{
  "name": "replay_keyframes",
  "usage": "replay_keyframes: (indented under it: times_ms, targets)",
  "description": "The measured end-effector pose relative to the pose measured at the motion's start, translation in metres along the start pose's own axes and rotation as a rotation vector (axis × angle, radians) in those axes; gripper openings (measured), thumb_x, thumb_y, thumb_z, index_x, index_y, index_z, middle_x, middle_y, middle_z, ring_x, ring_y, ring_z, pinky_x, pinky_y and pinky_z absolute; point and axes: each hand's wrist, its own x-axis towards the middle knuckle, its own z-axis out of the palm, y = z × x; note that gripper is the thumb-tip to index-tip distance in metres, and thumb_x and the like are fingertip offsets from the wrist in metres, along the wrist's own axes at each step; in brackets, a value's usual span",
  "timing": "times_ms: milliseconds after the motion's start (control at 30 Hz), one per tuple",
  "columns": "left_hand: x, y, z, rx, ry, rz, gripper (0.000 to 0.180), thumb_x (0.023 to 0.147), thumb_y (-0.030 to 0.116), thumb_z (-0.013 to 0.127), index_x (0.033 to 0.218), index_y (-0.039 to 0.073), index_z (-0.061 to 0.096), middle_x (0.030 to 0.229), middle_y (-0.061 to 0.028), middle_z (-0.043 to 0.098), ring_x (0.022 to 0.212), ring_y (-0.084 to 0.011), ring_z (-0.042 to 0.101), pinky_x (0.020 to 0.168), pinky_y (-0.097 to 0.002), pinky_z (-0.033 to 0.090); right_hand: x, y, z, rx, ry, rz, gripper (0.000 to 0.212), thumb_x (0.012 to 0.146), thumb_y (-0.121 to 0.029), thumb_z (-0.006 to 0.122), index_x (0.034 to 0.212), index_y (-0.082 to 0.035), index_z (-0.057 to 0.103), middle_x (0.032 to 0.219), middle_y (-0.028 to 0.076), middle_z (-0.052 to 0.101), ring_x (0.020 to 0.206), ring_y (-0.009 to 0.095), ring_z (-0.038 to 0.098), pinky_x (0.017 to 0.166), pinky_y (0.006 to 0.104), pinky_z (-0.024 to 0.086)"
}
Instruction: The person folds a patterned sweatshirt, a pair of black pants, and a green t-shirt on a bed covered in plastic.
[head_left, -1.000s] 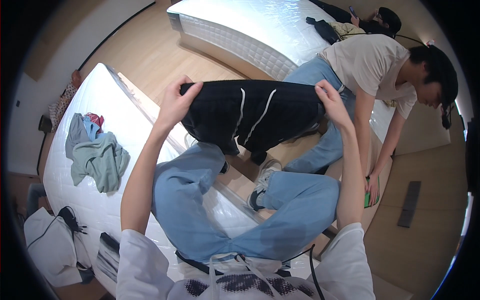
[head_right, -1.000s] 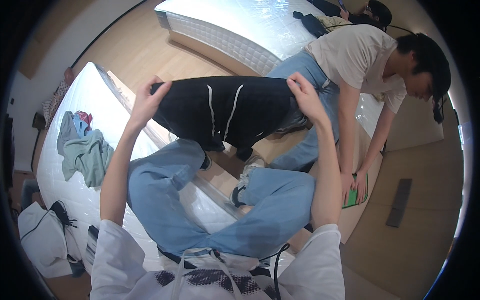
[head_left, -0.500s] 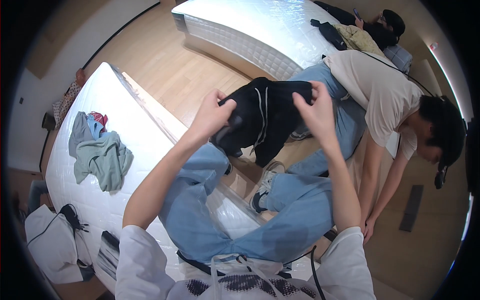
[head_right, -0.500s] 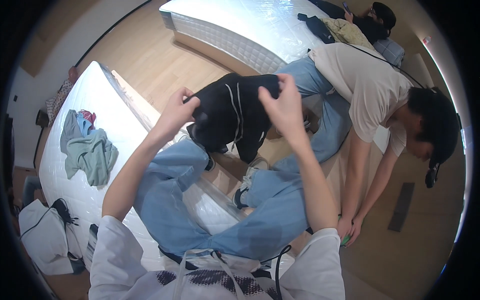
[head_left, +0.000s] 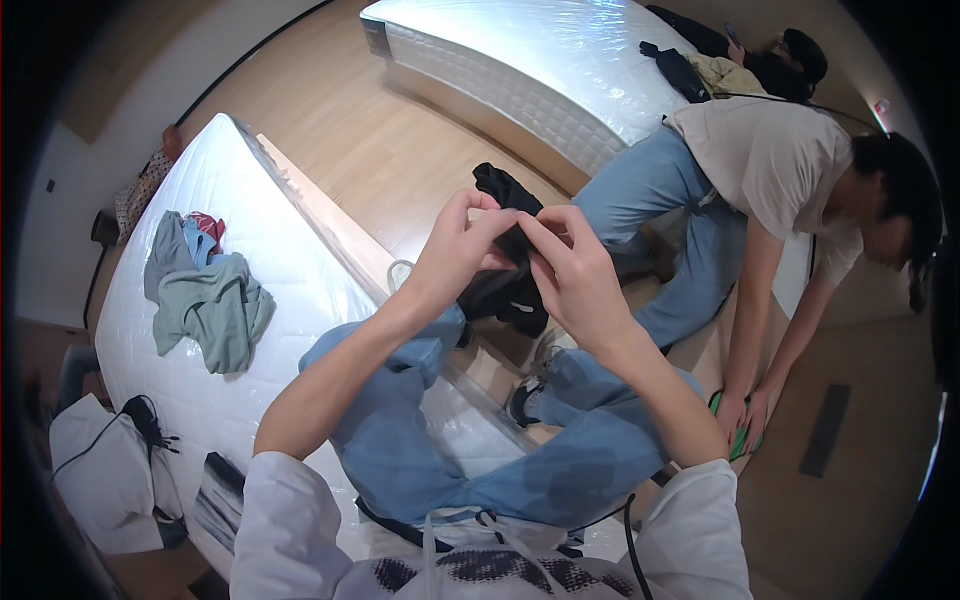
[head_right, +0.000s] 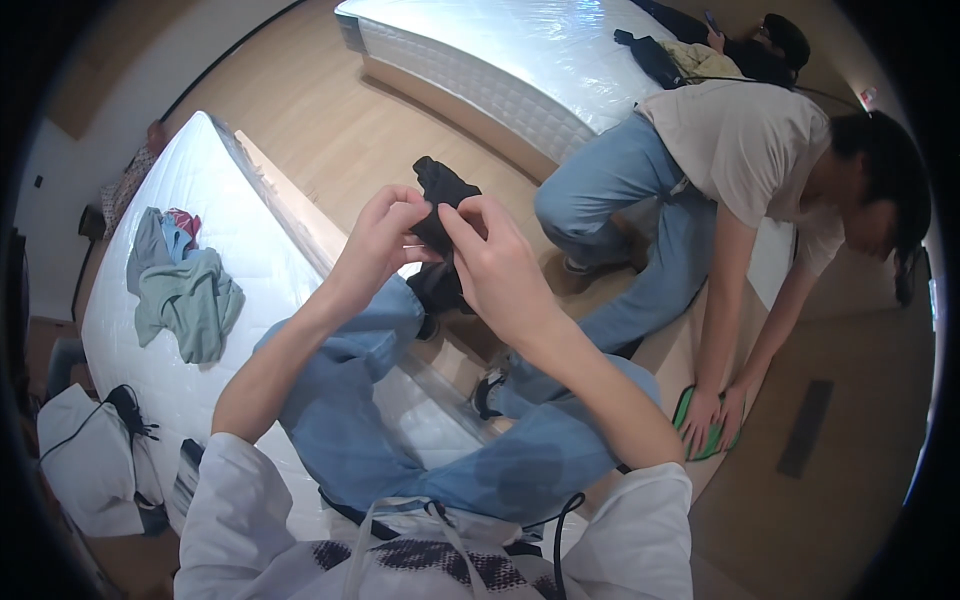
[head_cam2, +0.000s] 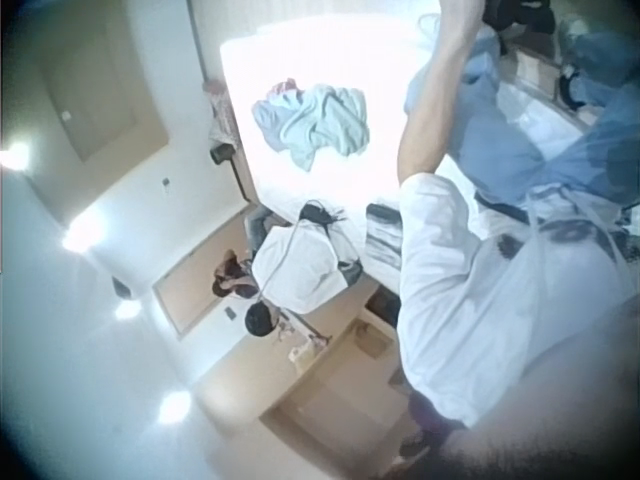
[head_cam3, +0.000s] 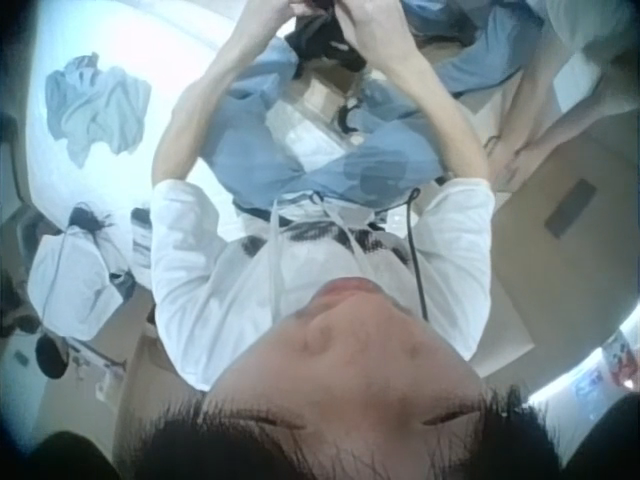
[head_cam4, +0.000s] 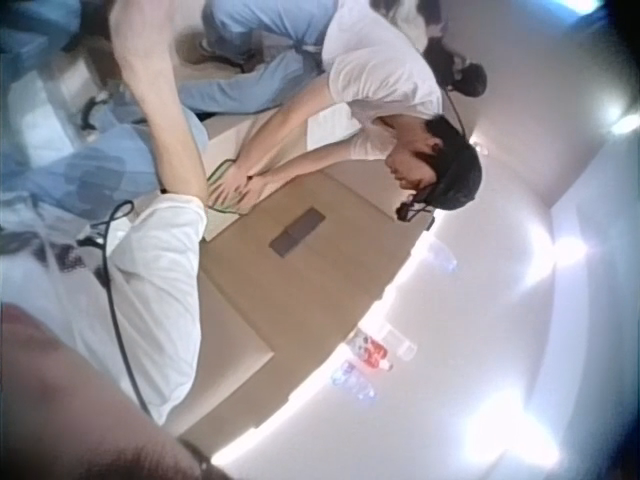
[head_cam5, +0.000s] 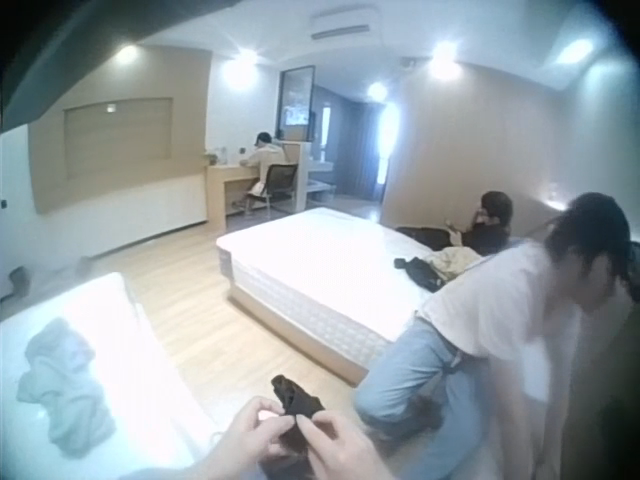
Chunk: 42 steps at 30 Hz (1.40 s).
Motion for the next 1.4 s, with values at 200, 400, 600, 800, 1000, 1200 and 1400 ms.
replay_keyframes:
  times_ms: [200,400,600,800,1000,1200,1400]
  targets:
    - [0.006,-0.002,-0.025,0.225,0.002,0.162,0.036,0.085,0.014,0.068,0.108,0.002,0.043,0.078,-0.0073,0.064,0.065,-0.0091,0.060,0.056,-0.0220,0.047,-0.002,0.008,-0.014,0.553,-0.194,0.172,0.033,0.078,0.011,0.051,0.109,0.005,0.060,0.116,0.017,0.058,0.094,0.026,0.066,0.086,0.0331,0.054]
    - [-0.005,0.009,-0.021,0.785,-0.264,0.424,0.034,0.082,0.000,0.060,0.111,-0.001,0.043,0.090,-0.0158,0.062,0.081,-0.0211,0.063,0.071,-0.0323,0.048,0.006,0.054,-0.045,-0.023,-0.174,0.045,0.048,0.077,-0.004,0.066,0.123,-0.009,0.055,0.132,0.018,0.047,0.116,0.035,0.052,0.099,0.0406,0.045]
    - [-0.006,0.009,-0.024,0.968,-0.333,0.372,0.037,0.080,-0.001,0.059,0.113,-0.001,0.043,0.094,-0.0192,0.061,0.084,-0.0277,0.063,0.077,-0.0335,0.049,0.000,0.075,-0.047,-0.173,-0.291,-0.001,0.063,0.073,-0.013,0.077,0.130,-0.015,0.051,0.141,0.017,0.037,0.124,0.036,0.044,0.102,0.0412,0.041]
    - [-0.005,0.007,-0.028,0.803,-0.382,0.520,0.034,0.082,0.005,0.058,0.112,0.000,0.044,0.087,-0.0219,0.060,0.072,-0.0338,0.060,0.066,-0.0385,0.047,-0.006,0.094,-0.031,-0.081,-0.371,0.001,0.055,0.072,-0.014,0.078,0.119,-0.003,0.051,0.126,0.020,0.048,0.116,0.038,0.050,0.096,0.0389,0.045]
    - [0.000,0.011,-0.035,0.869,-0.382,0.487,0.036,0.079,-0.004,0.057,0.112,0.001,0.044,0.090,-0.0121,0.057,0.081,-0.0178,0.059,0.077,-0.0281,0.048,0.004,0.108,-0.014,-0.137,-0.435,-0.033,0.032,0.069,-0.006,0.069,0.093,0.002,0.049,0.091,0.020,0.054,0.089,0.039,0.056,0.077,0.0442,0.047]
    - [0.009,0.012,-0.062,0.816,-0.286,0.427,0.035,0.079,-0.004,0.054,0.113,0.003,0.044,0.094,-0.0070,0.050,0.085,-0.0116,0.051,0.075,-0.0259,0.046,0.008,0.088,-0.016,-0.222,-0.501,-0.089,0.032,0.068,-0.011,0.068,0.091,0.003,0.051,0.090,0.021,0.054,0.085,0.040,0.056,0.075,0.0444,0.048]
    - [0.008,0.014,-0.064,0.768,-0.305,0.395,0.037,0.081,-0.006,0.050,0.116,0.003,0.044,0.097,-0.0062,0.050,0.086,-0.0109,0.051,0.077,-0.0264,0.046,0.000,0.077,-0.009,-0.109,-0.541,-0.039,0.032,0.070,-0.013,0.070,0.089,0.004,0.052,0.088,0.022,0.056,0.083,0.041,0.059,0.072,0.0466,0.049]
